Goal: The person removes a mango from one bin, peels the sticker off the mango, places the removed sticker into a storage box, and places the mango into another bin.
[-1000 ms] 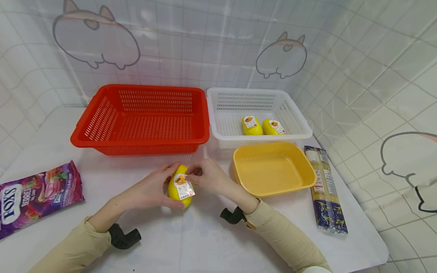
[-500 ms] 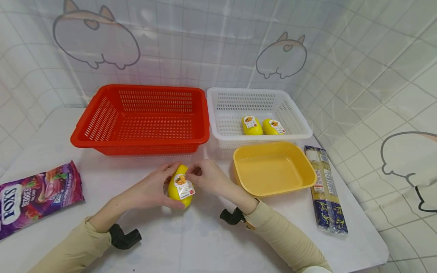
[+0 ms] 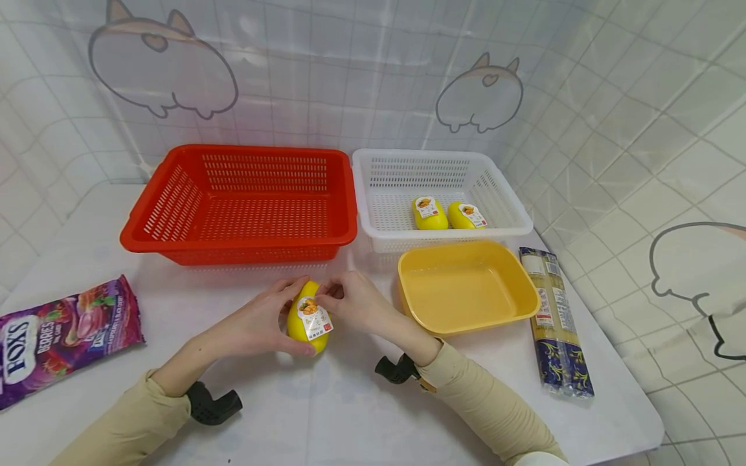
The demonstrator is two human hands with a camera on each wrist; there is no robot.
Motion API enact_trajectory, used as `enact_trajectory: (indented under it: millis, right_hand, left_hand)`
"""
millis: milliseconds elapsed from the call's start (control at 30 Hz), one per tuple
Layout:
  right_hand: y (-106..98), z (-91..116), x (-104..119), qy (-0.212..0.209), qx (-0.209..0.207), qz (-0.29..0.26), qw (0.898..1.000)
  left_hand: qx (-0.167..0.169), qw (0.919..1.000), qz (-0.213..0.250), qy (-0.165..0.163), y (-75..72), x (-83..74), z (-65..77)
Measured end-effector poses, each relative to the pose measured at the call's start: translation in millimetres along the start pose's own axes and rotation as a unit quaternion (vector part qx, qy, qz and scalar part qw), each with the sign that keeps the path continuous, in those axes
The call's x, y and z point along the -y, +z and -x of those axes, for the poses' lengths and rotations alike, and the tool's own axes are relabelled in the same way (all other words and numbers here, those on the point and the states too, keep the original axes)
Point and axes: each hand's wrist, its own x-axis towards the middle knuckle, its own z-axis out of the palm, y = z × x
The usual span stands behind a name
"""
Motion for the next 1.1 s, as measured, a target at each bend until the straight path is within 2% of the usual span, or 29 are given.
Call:
enact_trajectory:
  millis: [433,1100]
  right_hand:
    - [0.1,2.9,4.7,-0.018,-0.006,0.014,1.000]
    - [1.4,7.1,6.2,-0.087,-0.012,0.047,0.995]
  left_hand:
    - [0.002,1.0000,0.002,0.001,0.2,1.6,-1.5]
    - [0.006,0.9999,0.009,0.001,-0.6,1.1,-1.2]
